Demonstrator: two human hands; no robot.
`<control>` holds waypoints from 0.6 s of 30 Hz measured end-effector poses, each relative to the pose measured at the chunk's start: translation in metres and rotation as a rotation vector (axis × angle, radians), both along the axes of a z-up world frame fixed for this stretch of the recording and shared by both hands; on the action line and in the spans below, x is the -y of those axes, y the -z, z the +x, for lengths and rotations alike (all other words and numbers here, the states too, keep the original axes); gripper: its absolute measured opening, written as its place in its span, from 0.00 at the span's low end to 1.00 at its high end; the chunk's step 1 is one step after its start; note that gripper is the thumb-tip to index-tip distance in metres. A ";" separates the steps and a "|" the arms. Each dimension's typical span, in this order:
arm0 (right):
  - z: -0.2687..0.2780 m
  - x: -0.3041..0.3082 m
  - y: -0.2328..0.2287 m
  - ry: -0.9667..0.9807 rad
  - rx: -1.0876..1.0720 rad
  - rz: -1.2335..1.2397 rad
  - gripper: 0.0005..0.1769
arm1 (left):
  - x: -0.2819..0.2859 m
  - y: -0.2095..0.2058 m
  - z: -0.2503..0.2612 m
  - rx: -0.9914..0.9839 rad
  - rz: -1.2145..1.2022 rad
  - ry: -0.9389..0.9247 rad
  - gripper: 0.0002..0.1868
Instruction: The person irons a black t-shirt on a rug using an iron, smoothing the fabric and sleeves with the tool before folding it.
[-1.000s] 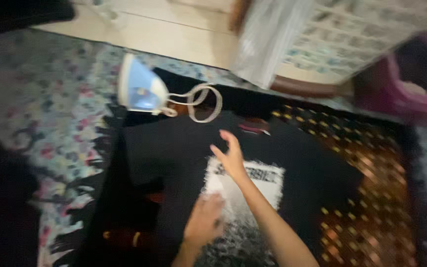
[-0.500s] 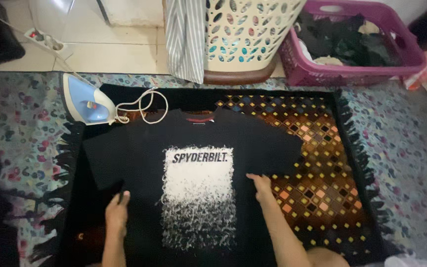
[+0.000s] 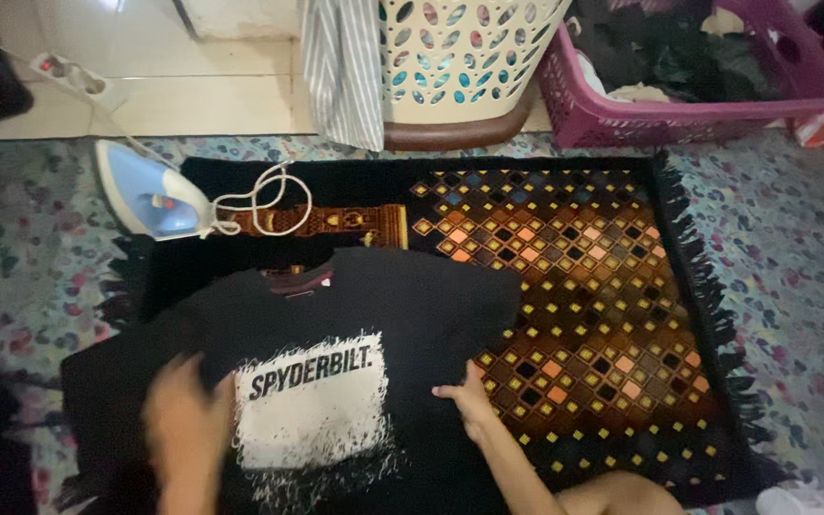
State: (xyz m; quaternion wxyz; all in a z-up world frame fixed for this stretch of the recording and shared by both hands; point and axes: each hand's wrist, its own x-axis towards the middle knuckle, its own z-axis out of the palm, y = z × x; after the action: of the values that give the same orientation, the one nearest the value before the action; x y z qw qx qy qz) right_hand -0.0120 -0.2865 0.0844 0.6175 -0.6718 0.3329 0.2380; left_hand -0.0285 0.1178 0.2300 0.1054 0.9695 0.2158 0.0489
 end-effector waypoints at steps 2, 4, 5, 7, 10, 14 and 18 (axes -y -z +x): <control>0.008 0.006 -0.005 0.240 0.033 0.083 0.58 | 0.064 -0.008 0.067 0.058 -0.288 0.241 0.27; 0.023 0.011 -0.021 0.483 0.069 0.164 0.52 | 0.126 0.012 0.147 0.093 -0.352 0.515 0.23; 0.038 0.012 -0.030 0.671 0.045 0.196 0.52 | 0.149 0.030 0.178 0.182 -0.371 0.659 0.22; 0.064 0.015 -0.049 0.865 0.024 0.227 0.52 | 0.189 0.074 0.233 0.191 -0.338 0.860 0.27; 0.083 0.023 -0.057 0.747 -0.075 0.032 0.47 | 0.217 0.128 0.282 0.145 -0.273 0.960 0.44; 0.072 0.041 -0.035 0.496 0.184 -0.180 0.32 | 0.221 0.128 0.302 -0.348 -0.285 0.779 0.43; 0.054 0.064 -0.011 0.503 0.216 -0.092 0.22 | 0.210 0.096 0.296 -0.367 -0.297 0.814 0.20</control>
State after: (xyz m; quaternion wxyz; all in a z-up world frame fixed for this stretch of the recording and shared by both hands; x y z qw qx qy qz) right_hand 0.0424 -0.3502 0.0956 0.6578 -0.6168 0.4321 -0.0114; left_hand 0.2676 -0.0924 0.1340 0.2135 0.9424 -0.1622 -0.1999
